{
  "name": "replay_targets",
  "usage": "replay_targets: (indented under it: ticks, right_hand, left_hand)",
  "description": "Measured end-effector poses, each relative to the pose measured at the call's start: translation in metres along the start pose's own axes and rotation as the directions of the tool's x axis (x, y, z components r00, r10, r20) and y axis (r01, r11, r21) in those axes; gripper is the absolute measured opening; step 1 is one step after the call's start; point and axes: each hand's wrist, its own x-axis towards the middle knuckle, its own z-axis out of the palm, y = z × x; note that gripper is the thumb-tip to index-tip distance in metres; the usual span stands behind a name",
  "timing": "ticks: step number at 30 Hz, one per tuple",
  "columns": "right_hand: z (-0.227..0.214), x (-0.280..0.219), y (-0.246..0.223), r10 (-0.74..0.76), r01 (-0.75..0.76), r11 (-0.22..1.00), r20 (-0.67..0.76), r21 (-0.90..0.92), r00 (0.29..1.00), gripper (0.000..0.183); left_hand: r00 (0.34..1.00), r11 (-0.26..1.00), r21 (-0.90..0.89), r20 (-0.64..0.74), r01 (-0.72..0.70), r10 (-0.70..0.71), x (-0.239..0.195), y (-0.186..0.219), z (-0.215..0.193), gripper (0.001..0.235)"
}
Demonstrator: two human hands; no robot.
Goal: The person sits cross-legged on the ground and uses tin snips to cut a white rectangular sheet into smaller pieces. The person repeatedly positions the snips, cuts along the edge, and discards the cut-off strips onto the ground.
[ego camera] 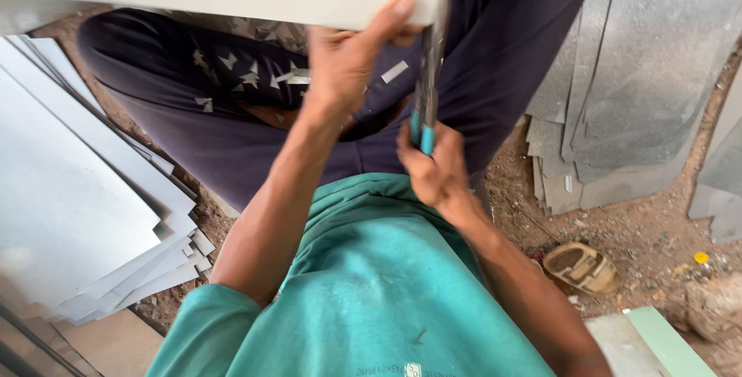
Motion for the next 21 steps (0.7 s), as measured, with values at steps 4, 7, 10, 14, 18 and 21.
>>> replay_targets:
  ticks: [4,7,10,14,18,21]
  right_hand:
    - [-0.045,-0.005,-0.011,0.101,-0.111,0.765,-0.052,-0.634,0.994,0.017]
    - [-0.046,-0.015,-0.010,0.254,-0.199,0.850,0.048,-0.487,0.966,0.020]
    - [-0.037,-0.029,-0.005,0.095,-0.046,0.942,0.134,-0.331,0.986,0.020]
    - [-0.028,-0.032,0.006,0.164,-0.134,0.927,0.056,-0.351,0.985,0.021]
    - [-0.028,-0.027,0.013,0.245,-0.213,0.927,0.068,-0.309,0.967,0.022]
    - [-0.035,-0.020,0.020,0.112,-0.092,0.968,0.074,-0.235,0.991,0.022]
  left_hand:
    - [0.957,0.996,-0.085,-0.290,-0.008,-0.017,-0.017,0.035,-0.010,0.019]
    - [0.895,0.993,-0.003,-0.434,-0.114,0.102,-0.030,0.014,-0.003,0.023]
    - [0.907,1.000,0.014,-0.420,-0.026,0.029,-0.034,-0.031,0.001,0.025]
    - [0.959,0.941,-0.328,-0.229,0.086,-0.168,-0.038,-0.058,-0.024,0.027]
    - [0.999,0.961,0.276,-0.010,0.036,-0.035,-0.034,-0.005,-0.052,0.022]
    - [0.986,0.985,-0.167,-0.152,0.037,-0.063,-0.023,0.047,-0.067,0.033]
